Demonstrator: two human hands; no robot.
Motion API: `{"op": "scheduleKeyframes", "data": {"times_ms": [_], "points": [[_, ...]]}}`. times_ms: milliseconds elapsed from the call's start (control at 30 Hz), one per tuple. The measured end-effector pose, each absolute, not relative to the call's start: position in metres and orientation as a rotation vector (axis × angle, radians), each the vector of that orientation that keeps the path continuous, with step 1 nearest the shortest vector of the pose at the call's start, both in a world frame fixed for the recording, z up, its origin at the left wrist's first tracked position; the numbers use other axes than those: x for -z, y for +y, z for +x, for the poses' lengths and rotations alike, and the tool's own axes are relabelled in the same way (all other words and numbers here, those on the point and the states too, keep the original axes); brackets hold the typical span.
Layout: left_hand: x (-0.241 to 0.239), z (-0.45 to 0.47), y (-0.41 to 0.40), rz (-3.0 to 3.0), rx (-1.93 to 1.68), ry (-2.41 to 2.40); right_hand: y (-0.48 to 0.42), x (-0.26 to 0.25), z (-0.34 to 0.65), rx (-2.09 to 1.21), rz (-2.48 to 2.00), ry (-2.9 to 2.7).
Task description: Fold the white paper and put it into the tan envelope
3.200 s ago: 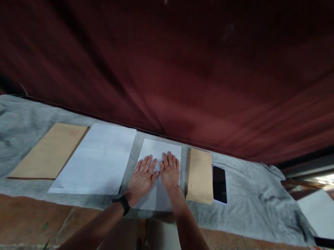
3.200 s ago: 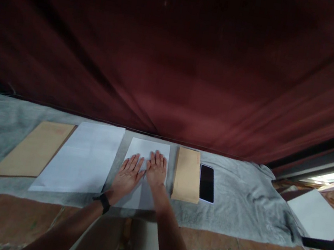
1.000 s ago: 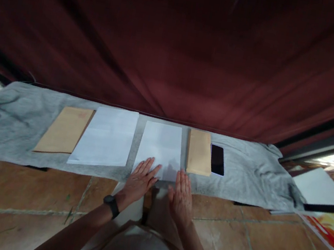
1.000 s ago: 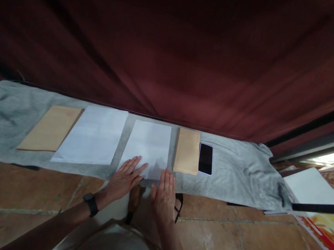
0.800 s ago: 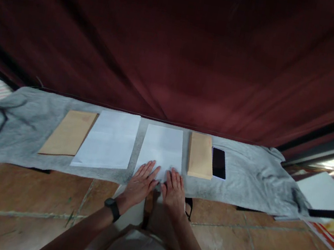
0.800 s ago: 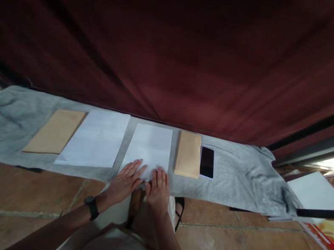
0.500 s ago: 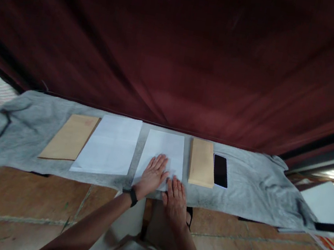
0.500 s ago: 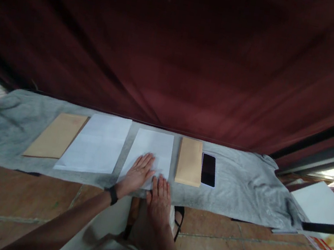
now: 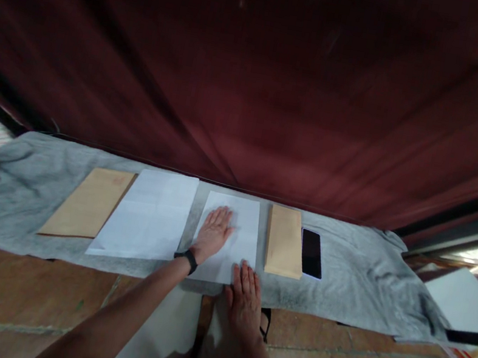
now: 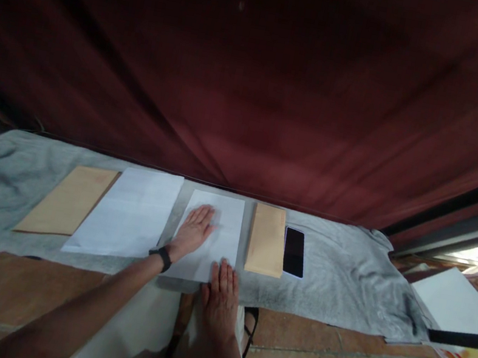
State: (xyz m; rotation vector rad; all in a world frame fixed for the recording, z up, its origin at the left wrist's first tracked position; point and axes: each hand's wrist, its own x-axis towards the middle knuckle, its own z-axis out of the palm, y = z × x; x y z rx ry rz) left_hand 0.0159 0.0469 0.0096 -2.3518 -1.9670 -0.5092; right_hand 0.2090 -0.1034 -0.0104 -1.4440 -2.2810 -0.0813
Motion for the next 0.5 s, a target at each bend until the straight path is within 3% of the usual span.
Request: {"op": "scheduleKeyframes", "data": {"times_ms": [133, 500], "points": [[-0.009, 0.041, 0.069, -2.538, 0.497, -1.811, -0.101, 0.008, 0.209, 0.073, -1.461, -2.296], [-0.023, -0.017, 0.095, -2.227, 0.464, -2.134, -0.101, 0.006, 0.207, 0.062, -1.477, -2.267]]}}
